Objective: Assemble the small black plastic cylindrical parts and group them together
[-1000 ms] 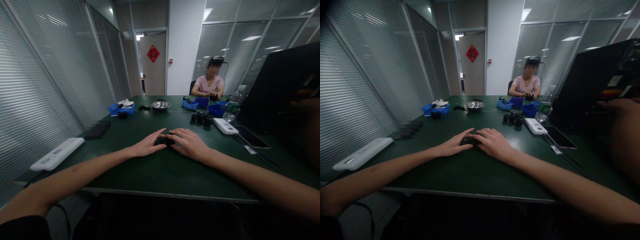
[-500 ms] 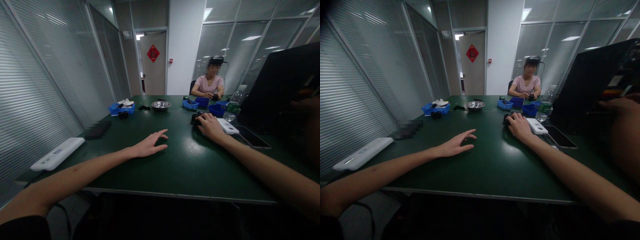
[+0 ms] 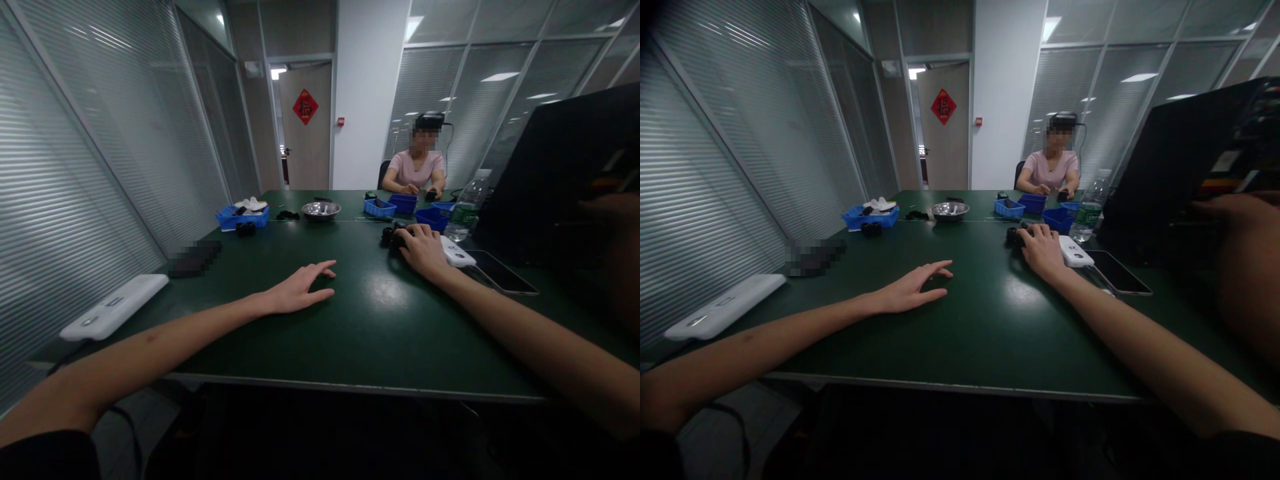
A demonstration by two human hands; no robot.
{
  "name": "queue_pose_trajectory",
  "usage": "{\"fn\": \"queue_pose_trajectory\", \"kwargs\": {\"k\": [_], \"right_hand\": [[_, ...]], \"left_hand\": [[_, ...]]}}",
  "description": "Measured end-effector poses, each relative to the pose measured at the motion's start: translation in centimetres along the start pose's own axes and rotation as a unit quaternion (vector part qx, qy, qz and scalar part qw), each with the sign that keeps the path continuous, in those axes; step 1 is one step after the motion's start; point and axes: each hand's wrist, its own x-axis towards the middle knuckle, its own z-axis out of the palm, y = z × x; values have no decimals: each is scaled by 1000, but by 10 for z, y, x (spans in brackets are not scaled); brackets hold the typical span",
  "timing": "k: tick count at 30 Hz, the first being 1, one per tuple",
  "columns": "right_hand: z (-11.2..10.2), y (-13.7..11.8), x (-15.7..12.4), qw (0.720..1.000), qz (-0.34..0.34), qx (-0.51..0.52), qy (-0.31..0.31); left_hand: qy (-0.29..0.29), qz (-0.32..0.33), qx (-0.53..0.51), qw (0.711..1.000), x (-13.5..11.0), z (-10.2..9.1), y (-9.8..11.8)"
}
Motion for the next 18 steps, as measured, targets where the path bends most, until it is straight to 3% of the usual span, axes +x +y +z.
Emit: {"fn": "queue_pose_trajectory", "kwargs": {"k": [12,18], "right_hand": [[7,4,0,999,34,-19,-9],[5,3,0,999,36,-25,-9]], "left_hand": [[18,16,31,999,2,1,-1],[51,13,107,993,5,-8,-20]]}}
